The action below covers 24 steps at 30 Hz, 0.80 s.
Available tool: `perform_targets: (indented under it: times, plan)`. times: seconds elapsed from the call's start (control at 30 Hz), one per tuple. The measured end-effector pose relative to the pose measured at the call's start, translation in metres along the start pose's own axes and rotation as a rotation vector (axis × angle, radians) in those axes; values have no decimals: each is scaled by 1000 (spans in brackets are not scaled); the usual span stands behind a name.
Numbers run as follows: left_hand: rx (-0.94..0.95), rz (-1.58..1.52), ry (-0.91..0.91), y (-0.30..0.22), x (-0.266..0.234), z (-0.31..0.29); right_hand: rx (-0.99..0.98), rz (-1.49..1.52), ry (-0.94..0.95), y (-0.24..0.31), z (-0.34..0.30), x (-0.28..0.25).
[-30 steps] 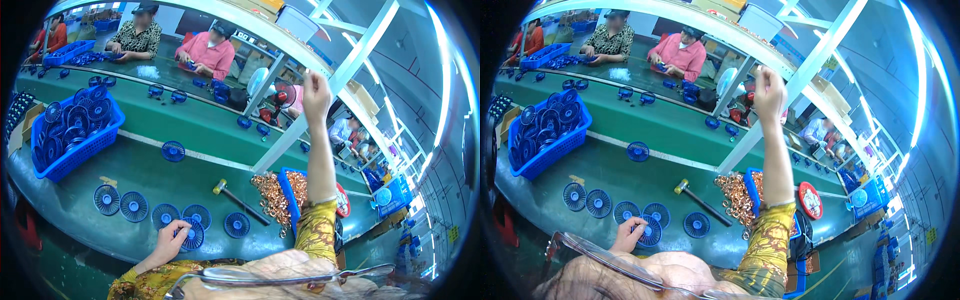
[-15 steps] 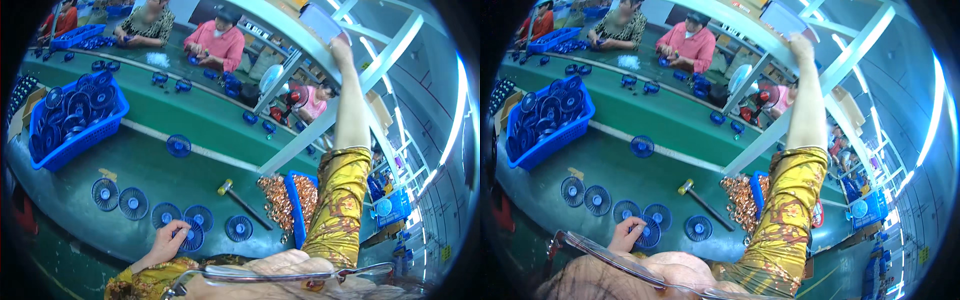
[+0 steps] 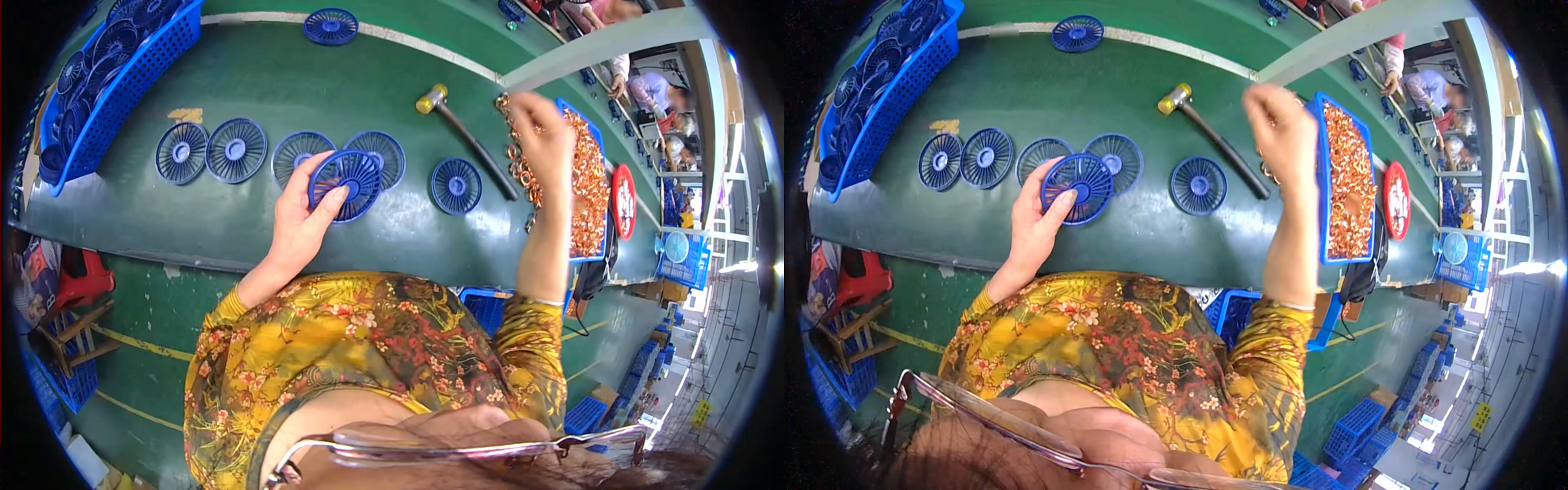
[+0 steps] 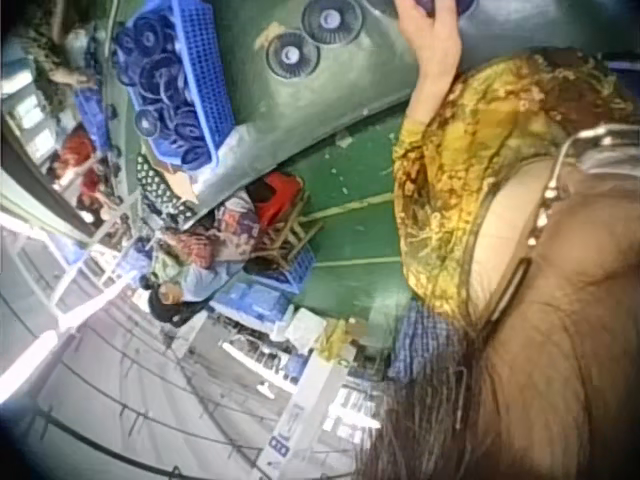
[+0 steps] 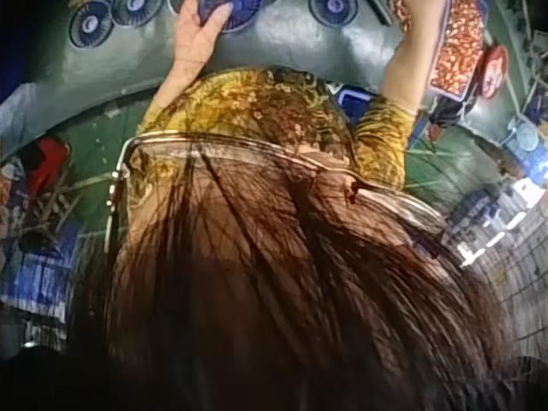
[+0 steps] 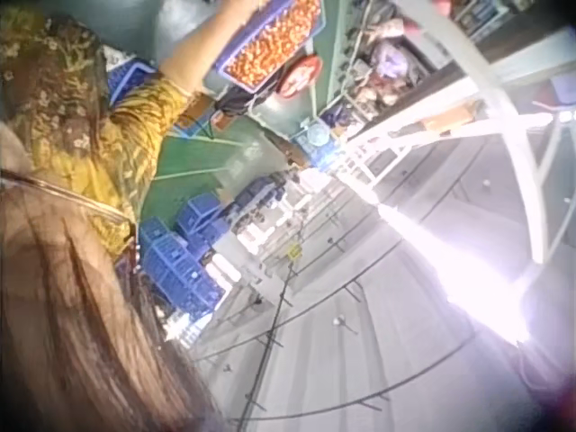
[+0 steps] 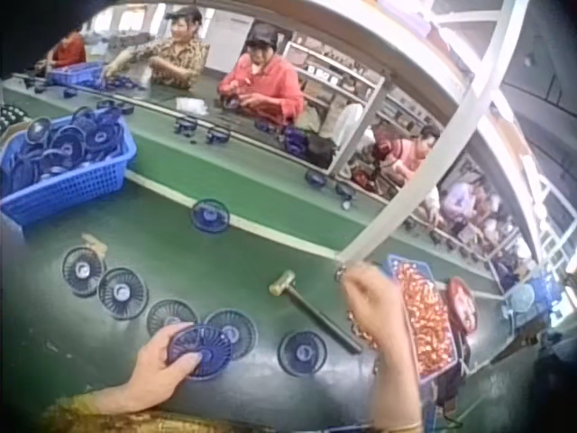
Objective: Assembling small circular fan-like components by inserting metal parts and securing them with a mallet.
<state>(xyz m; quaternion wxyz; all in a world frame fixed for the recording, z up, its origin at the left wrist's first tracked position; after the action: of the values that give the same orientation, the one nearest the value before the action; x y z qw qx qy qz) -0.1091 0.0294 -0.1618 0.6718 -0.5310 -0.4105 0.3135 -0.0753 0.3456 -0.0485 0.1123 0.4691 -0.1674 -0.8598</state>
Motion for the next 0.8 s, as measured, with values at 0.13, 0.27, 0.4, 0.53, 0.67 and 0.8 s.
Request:
perform_targets:
  times: [0.13, 0.27, 0.4, 0.53, 0.67, 0.8]
  plan:
    - [-69, -63, 51, 11, 4, -12, 213, -133, -29, -29, -69, 20]
    - [-72, -5, 64, 16, 9, -21, 444, -337, -20, -69, -86, 20]
    - [-49, 38, 101, 18, 21, -27, 432, -523, 25, -91, -91, 33]
    - [-38, 38, 91, 22, 24, -28, 242, -77, -188, -56, -92, 28]
    - [-25, -108, 50, -3, 41, -25, 57, 179, -305, 8, -101, 20]
    - [75, 163, 12, -1, 49, -16, -70, 215, -326, 45, -124, 29]
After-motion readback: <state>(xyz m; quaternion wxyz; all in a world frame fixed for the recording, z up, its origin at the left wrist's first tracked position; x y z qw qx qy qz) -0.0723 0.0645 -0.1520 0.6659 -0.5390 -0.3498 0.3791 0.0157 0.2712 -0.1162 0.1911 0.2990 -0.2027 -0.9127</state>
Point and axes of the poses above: each hand's wrist, its own z-axis towards the middle knuckle, its own x-axis out of the palm, y = z × x, the point moved 1 cm from there along z, towards the middle knuckle, and after that the axes turned 1 degree about z, right-handed, at the moved point
